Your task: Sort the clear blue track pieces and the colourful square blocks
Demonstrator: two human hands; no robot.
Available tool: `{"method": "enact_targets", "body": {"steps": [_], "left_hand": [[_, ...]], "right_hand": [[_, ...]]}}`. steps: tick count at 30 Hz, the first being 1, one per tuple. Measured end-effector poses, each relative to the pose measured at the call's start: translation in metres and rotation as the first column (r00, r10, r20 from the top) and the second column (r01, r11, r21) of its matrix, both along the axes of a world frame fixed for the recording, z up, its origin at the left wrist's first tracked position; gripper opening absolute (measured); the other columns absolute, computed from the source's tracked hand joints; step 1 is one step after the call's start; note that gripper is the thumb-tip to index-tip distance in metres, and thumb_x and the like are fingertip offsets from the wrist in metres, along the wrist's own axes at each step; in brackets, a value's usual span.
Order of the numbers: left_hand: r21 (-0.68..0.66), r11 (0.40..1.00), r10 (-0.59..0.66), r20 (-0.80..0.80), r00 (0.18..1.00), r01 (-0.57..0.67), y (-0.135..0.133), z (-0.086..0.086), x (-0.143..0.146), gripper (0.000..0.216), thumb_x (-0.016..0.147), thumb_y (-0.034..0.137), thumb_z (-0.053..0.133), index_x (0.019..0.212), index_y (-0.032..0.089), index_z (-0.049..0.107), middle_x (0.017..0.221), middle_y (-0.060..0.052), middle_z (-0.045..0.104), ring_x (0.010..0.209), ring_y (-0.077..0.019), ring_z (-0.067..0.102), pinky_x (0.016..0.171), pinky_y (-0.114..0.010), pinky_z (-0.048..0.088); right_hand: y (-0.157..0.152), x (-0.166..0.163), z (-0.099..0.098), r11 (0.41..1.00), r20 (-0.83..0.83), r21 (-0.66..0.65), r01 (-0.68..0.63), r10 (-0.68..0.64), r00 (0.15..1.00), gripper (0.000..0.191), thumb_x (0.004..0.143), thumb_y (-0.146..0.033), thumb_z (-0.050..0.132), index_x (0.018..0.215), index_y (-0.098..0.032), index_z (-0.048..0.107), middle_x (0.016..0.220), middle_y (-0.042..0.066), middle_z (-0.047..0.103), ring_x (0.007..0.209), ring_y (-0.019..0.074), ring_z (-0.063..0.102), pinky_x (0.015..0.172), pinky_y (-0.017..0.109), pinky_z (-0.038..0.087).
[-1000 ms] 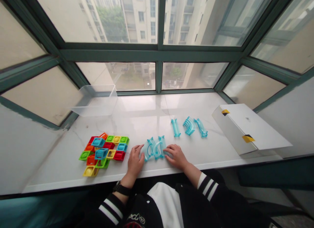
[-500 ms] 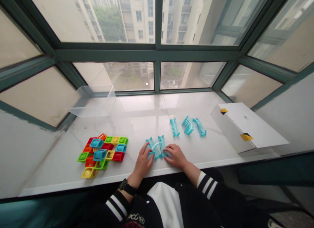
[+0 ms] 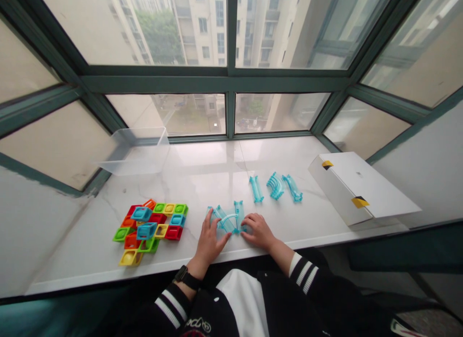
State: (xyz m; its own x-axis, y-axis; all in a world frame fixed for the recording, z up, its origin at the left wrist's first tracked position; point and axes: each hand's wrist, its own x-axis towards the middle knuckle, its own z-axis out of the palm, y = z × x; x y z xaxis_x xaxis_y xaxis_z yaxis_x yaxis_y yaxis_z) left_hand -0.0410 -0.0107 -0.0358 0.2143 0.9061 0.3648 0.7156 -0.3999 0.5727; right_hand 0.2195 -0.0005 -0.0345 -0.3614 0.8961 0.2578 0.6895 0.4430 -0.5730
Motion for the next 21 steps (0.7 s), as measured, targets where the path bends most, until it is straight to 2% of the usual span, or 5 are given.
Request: {"method": "enact_targets", "body": {"steps": [2, 4, 11, 17, 21], "left_hand": [[0.021, 0.999, 0.049, -0.019, 0.999, -0.048, 0.0, -0.002, 0.006, 0.051, 0.092, 0.043, 0.073, 0.132, 0.019, 0.053, 0.17, -0.023, 0.028, 0.156, -0.0415, 0.035, 0.12, -0.063, 0.043], [0.038, 0.996, 0.082, -0.021, 0.996, -0.081, 0.001, -0.005, 0.011, 0.049, 0.093, 0.038, 0.071, 0.134, 0.019, 0.053, 0.169, -0.024, 0.028, 0.154, -0.0425, 0.038, 0.118, -0.065, 0.045], [0.037, 0.997, 0.064, -0.009, 0.998, -0.063, 0.001, -0.006, 0.013, 0.042, 0.091, 0.019, 0.062, 0.132, 0.019, 0.053, 0.171, -0.02, 0.027, 0.155, -0.042, 0.037, 0.119, -0.066, 0.043], [0.017, 0.998, 0.055, 0.009, 0.998, -0.055, 0.001, -0.003, 0.011, 0.027, 0.092, 0.013, 0.056, 0.118, 0.019, 0.056, 0.171, -0.018, 0.028, 0.157, -0.0376, 0.035, 0.122, -0.061, 0.043], [-0.002, 0.999, 0.046, 0.016, 0.999, -0.046, 0.0, -0.001, 0.01, 0.015, 0.094, 0.013, 0.055, 0.107, 0.02, 0.059, 0.17, -0.016, 0.03, 0.156, -0.0348, 0.037, 0.121, -0.058, 0.045]], "right_hand": [[0.0, 0.0, 0.001, 1.0, 0.002, 0.005, -0.01, 0.01, 1.0, 0.024, 0.081, -0.025, 0.082, 0.103, -0.026, 0.072, 0.109, 0.006, 0.069, 0.106, 0.0267, 0.063, 0.096, 0.043, 0.045], [0.0, 0.0, 0.001, 1.0, 0.005, 0.009, -0.021, 0.021, 1.0, 0.024, 0.081, -0.025, 0.083, 0.103, -0.026, 0.072, 0.109, 0.006, 0.069, 0.106, 0.0266, 0.063, 0.096, 0.043, 0.046], [0.002, 0.0, -0.003, 0.999, -0.036, -0.013, 0.03, -0.031, 0.999, 0.026, 0.082, -0.021, 0.081, 0.105, -0.024, 0.069, 0.108, 0.007, 0.067, 0.105, 0.0264, 0.064, 0.097, 0.043, 0.048], [0.002, 0.001, -0.004, 0.998, -0.125, 0.001, 0.069, -0.068, 0.99, 0.026, 0.085, -0.016, 0.076, 0.107, -0.024, 0.066, 0.109, 0.007, 0.066, 0.105, 0.0258, 0.065, 0.095, 0.042, 0.052], [0.0, 0.002, -0.004, 0.996, -0.202, 0.004, 0.093, -0.091, 0.975, 0.024, 0.089, -0.017, 0.07, 0.111, -0.024, 0.065, 0.112, 0.009, 0.063, 0.097, 0.0237, 0.065, 0.092, 0.041, 0.056]]}}
